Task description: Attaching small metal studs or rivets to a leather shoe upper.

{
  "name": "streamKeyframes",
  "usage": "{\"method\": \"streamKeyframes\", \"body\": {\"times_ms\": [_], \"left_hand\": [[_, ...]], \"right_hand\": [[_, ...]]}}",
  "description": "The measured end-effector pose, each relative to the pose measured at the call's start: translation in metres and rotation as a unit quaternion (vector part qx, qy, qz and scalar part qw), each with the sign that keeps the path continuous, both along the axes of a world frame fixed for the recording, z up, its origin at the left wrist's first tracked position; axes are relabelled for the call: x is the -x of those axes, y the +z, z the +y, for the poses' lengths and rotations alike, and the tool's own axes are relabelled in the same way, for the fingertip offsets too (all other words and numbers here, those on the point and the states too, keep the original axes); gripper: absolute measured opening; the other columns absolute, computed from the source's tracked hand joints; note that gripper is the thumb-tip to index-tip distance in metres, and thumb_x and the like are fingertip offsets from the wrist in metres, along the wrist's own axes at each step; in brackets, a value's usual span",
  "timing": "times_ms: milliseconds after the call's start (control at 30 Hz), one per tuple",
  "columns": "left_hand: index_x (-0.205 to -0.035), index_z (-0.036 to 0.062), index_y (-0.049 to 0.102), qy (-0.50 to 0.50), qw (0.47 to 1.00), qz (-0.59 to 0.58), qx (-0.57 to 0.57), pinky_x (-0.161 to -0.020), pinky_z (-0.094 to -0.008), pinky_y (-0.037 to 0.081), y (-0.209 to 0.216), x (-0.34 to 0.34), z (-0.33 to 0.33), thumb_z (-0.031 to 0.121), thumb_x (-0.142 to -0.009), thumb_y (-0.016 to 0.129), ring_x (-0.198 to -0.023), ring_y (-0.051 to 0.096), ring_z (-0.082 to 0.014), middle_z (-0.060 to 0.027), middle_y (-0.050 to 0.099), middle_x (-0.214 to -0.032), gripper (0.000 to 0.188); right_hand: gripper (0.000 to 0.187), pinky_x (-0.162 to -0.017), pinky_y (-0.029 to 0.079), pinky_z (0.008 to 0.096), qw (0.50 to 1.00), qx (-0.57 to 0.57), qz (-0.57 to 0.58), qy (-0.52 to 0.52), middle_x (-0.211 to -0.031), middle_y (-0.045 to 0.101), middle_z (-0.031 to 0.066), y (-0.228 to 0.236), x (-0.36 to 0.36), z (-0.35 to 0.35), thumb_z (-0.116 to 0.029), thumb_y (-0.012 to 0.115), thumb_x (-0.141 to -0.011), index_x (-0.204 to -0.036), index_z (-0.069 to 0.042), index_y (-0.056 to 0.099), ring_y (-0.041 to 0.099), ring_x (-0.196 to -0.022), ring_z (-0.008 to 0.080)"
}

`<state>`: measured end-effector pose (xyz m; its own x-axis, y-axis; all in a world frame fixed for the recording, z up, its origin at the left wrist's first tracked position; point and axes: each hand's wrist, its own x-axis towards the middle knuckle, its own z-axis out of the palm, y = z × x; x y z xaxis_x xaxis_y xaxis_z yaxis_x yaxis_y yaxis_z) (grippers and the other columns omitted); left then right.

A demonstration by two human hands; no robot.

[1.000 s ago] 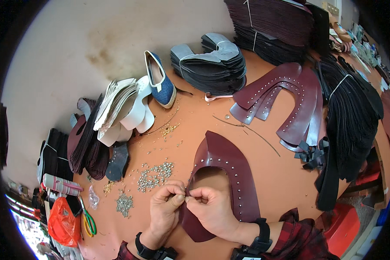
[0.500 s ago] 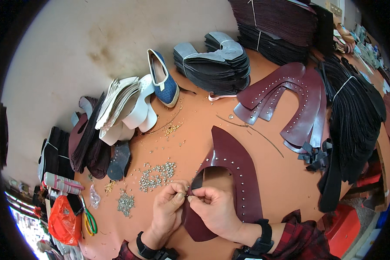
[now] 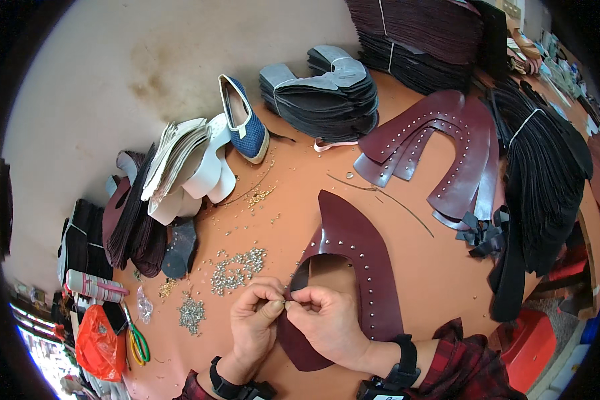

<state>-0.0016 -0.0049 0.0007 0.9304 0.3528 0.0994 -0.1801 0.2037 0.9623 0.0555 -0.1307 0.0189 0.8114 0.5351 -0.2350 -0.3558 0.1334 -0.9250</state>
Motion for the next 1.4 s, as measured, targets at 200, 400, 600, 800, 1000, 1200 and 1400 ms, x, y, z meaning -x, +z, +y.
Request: {"method": "streamKeyframes", "body": {"times_ms": [200, 400, 600, 800, 1000, 1200, 1400], "left_hand": [[-0.083, -0.0021, 0.055, 0.005, 0.999, 0.000, 0.048, -0.077, -0.0228, 0.039, 0.0016, -0.0018, -0.0002, -0.009, -0.076, 0.056, -0.084, 0.048, -0.0117, -0.0058, 0.049, -0.093, 0.009], [-0.082, -0.0033, 0.055, 0.001, 0.993, 0.027, 0.113, -0.076, -0.0225, 0.040, 0.0041, -0.0019, -0.0011, -0.009, -0.076, 0.057, -0.084, 0.048, -0.0117, -0.0061, 0.049, -0.092, 0.009], [-0.082, -0.0030, 0.055, -0.013, 0.981, 0.046, 0.188, -0.077, -0.0228, 0.040, 0.0047, -0.0026, 0.0030, -0.010, -0.075, 0.056, -0.083, 0.049, -0.0124, -0.0059, 0.050, -0.090, 0.010], [-0.082, -0.0024, 0.056, -0.016, 0.971, 0.085, 0.225, -0.077, -0.0223, 0.040, 0.0073, -0.0044, 0.0043, -0.010, -0.075, 0.056, -0.083, 0.049, -0.0128, -0.0064, 0.051, -0.089, 0.011], [-0.085, -0.0014, 0.055, -0.028, 0.971, 0.091, 0.221, -0.079, -0.0222, 0.040, 0.0078, -0.0025, 0.0049, -0.008, -0.078, 0.055, -0.084, 0.049, -0.0117, -0.0053, 0.051, -0.090, 0.009], [-0.088, -0.0001, 0.054, -0.037, 0.969, 0.108, 0.217, -0.078, -0.0217, 0.040, 0.0085, -0.0017, 0.0037, -0.005, -0.081, 0.053, -0.083, 0.048, -0.0099, -0.0035, 0.050, -0.094, 0.008], [-0.084, -0.0008, 0.053, -0.022, 0.999, 0.032, -0.018, -0.074, -0.0206, 0.039, 0.0027, -0.0024, 0.0051, -0.005, -0.079, 0.055, -0.082, 0.047, -0.0101, -0.0036, 0.049, -0.092, 0.007]], "right_hand": [[0.007, -0.053, 0.042, 0.0156, 0.999, 0.023, -0.043, -0.004, -0.073, 0.061, 0.0010, -0.0019, -0.0009, 0.0007, 0.000, 0.060, -0.078, -0.083, 0.005, 0.060, 0.051, -0.063, 0.0007], [0.006, -0.053, 0.042, 0.0162, 0.996, 0.039, -0.081, -0.015, -0.071, 0.061, 0.0011, 0.0008, -0.0002, 0.0008, 0.000, 0.060, -0.077, -0.081, 0.005, 0.060, 0.050, -0.063, 0.0009], [0.007, -0.051, 0.041, 0.0159, 0.998, 0.021, -0.058, -0.013, -0.069, 0.059, 0.0001, 0.0015, -0.0009, 0.0030, 0.000, 0.060, -0.077, -0.081, 0.005, 0.061, 0.049, -0.061, 0.0005], [0.007, -0.051, 0.040, 0.0155, 0.998, 0.033, -0.058, -0.007, -0.069, 0.058, -0.0008, -0.0010, -0.0011, 0.0021, 0.000, 0.059, -0.077, -0.083, 0.005, 0.060, 0.048, -0.061, 0.0003], [0.007, -0.051, 0.040, 0.0155, 0.997, 0.042, -0.071, -0.002, -0.071, 0.059, -0.0003, -0.0030, -0.0008, 0.0022, 0.000, 0.059, -0.078, -0.083, 0.005, 0.060, 0.048, -0.061, 0.0004], [0.007, -0.052, 0.041, 0.0156, 0.995, 0.054, -0.086, -0.003, -0.071, 0.060, 0.0000, -0.0002, -0.0019, 0.0011, 0.000, 0.059, -0.078, -0.082, 0.005, 0.060, 0.049, -0.062, 0.0006], [0.008, -0.051, 0.041, 0.0157, 0.997, 0.041, -0.064, -0.005, -0.069, 0.059, -0.0009, -0.0018, -0.0026, 0.0005, -0.002, 0.060, -0.077, -0.082, 0.005, 0.060, 0.049, -0.060, 0.0001]]}}
